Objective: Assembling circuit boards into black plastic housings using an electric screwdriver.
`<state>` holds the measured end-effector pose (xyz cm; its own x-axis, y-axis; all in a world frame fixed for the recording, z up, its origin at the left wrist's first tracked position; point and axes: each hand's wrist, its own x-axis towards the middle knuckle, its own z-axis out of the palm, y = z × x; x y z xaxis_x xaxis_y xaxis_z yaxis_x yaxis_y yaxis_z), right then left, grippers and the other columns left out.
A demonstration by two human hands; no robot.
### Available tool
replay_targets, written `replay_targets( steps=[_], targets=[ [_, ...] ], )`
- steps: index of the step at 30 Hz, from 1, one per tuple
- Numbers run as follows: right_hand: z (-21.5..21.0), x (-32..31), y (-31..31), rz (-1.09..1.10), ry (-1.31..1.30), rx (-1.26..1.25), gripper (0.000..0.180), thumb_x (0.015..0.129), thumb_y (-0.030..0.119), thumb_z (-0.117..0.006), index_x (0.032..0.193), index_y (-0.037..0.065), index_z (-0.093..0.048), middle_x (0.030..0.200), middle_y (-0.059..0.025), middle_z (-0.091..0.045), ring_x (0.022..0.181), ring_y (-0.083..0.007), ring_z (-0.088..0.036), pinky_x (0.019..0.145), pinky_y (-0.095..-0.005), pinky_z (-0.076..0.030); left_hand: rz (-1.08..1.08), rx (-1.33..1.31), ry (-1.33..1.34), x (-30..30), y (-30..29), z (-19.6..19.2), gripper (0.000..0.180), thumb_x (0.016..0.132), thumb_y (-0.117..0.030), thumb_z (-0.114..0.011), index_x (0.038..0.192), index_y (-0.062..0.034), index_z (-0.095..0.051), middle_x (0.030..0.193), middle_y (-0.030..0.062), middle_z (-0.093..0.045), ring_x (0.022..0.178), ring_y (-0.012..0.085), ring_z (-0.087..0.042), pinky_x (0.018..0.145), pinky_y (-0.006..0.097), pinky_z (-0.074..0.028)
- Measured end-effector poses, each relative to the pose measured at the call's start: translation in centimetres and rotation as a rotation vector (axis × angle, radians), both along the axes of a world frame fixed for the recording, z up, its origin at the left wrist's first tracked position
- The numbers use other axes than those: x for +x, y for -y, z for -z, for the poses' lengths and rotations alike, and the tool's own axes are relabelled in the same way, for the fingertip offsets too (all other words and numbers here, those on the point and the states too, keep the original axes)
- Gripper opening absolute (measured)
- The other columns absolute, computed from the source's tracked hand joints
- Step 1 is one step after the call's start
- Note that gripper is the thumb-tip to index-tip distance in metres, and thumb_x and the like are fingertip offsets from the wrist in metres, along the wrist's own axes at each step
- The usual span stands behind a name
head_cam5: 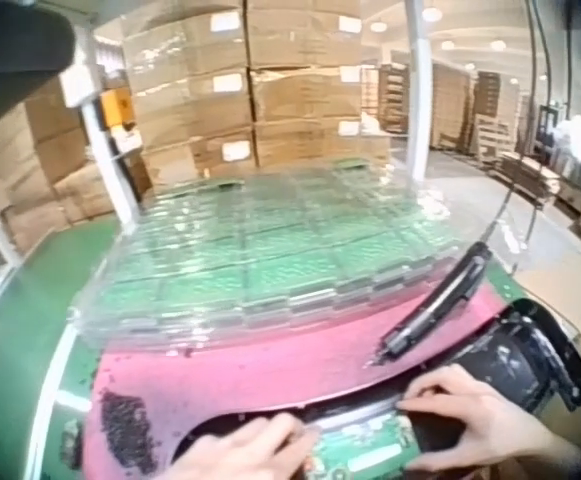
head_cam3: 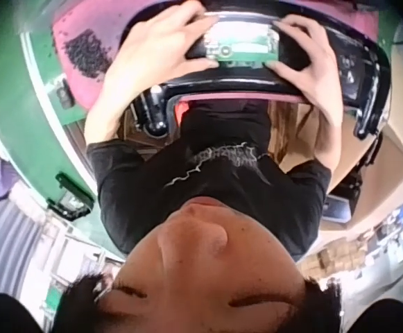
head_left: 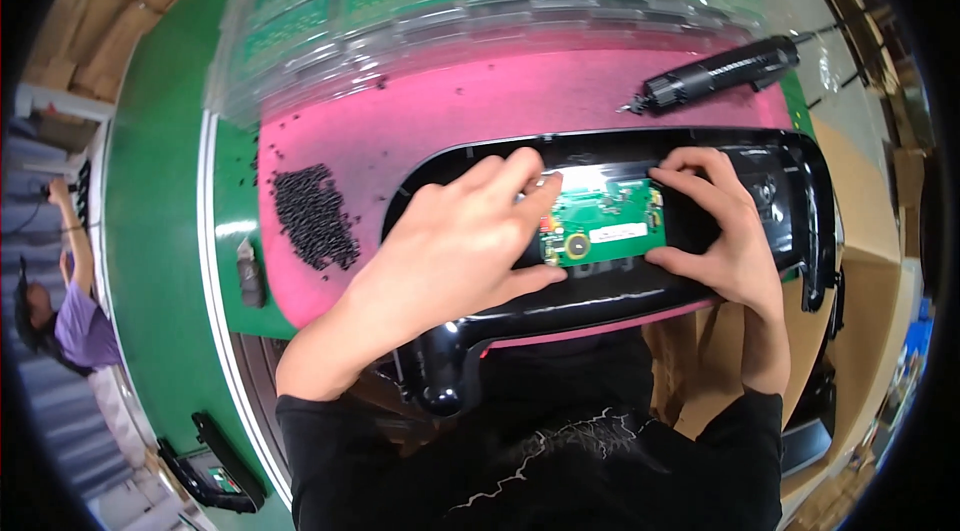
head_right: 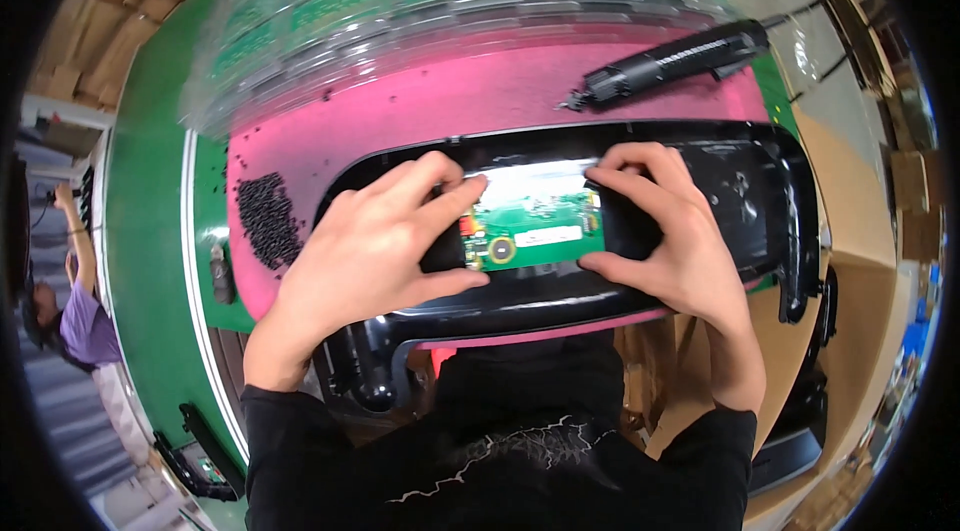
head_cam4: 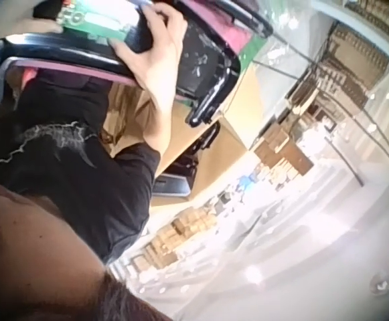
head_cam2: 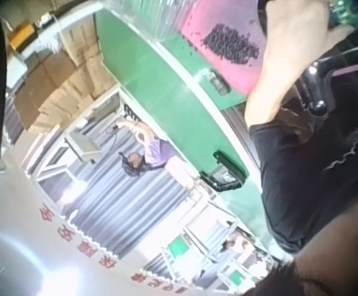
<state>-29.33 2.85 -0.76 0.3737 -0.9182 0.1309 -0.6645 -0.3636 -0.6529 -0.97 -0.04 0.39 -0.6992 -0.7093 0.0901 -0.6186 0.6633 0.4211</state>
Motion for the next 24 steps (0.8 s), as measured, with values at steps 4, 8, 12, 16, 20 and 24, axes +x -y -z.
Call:
replay_targets(
  steps=[4, 8, 12, 16, 20, 24],
  targets=[
    [-0.24, 0.22, -0.20, 0.011, 0.005, 0.031, 0.067, 0.056, 0.008, -0.085, 0.119, -0.001, -0.065, 0.119, -0.0122, -0.057, 0.110, -0.0306, -0.056, 0.098, -0.0386, -0.044, 0.003, -0.008, 0.033, -0.09, -0.05, 0.05, 0.063, 0.072, -0.029, -0.085, 0.124, -0.0024, -0.061, 0.106, 0.0061, -0.055, 0.096, 0.0240, -0.065, 0.065, 0.035, -0.055],
    [-0.54, 0.16, -0.31, 0.008, -0.021, 0.034, 0.069, 0.056, 0.008, -0.085, 0.121, -0.001, -0.063, 0.121, -0.0127, -0.056, 0.113, -0.0314, -0.055, 0.100, -0.0389, -0.044, 0.024, 0.019, 0.049, 0.00, 0.00, 0.11, 0.065, 0.074, -0.031, -0.083, 0.126, -0.0016, -0.058, 0.110, 0.0072, -0.055, 0.102, 0.0249, -0.063, 0.069, 0.037, -0.056],
    [-0.61, 0.04, -0.06, -0.023, -0.068, 0.047, 0.072, 0.059, 0.014, -0.084, 0.126, 0.000, -0.061, 0.125, -0.0144, -0.054, 0.120, -0.0326, -0.054, 0.105, -0.0394, -0.042, 0.002, 0.040, 0.025, 0.26, -0.08, 0.04, 0.068, 0.073, -0.030, -0.084, 0.128, -0.0012, -0.056, 0.114, 0.0085, -0.056, 0.106, 0.0276, -0.063, 0.074, 0.039, -0.056],
    [-0.35, 0.20, -0.12, -0.010, -0.027, 0.085, 0.069, 0.063, 0.013, -0.085, 0.127, 0.001, -0.060, 0.128, -0.0121, -0.053, 0.121, -0.0315, -0.051, 0.104, -0.0396, -0.042, -0.013, 0.077, 0.026, 0.39, -0.13, -0.26, 0.070, 0.071, -0.029, -0.085, 0.128, -0.0014, -0.055, 0.116, 0.0101, -0.056, 0.104, 0.0297, -0.063, 0.075, 0.039, -0.056],
    [-0.21, -0.03, -0.39, -0.005, -0.006, 0.081, 0.069, 0.065, 0.015, -0.085, 0.128, 0.002, -0.060, 0.128, -0.0115, -0.053, 0.121, -0.0308, -0.051, 0.104, -0.0391, -0.042, -0.008, 0.052, 0.029, 0.26, -0.24, -0.14, 0.065, 0.070, -0.028, -0.086, 0.122, -0.0019, -0.057, 0.116, 0.0096, -0.056, 0.104, 0.0298, -0.063, 0.075, 0.039, -0.055],
    [-0.12, -0.30, -0.42, -0.005, -0.014, 0.087, 0.068, 0.065, 0.015, -0.085, 0.128, 0.002, -0.060, 0.128, -0.0115, -0.053, 0.120, -0.0305, -0.051, 0.104, -0.0389, -0.043, -0.005, 0.072, 0.035, -0.04, -0.14, -0.12, 0.063, 0.069, -0.027, -0.086, 0.120, -0.0025, -0.057, 0.116, 0.0089, -0.056, 0.104, 0.0295, -0.063, 0.074, 0.040, -0.055]
  ],
)
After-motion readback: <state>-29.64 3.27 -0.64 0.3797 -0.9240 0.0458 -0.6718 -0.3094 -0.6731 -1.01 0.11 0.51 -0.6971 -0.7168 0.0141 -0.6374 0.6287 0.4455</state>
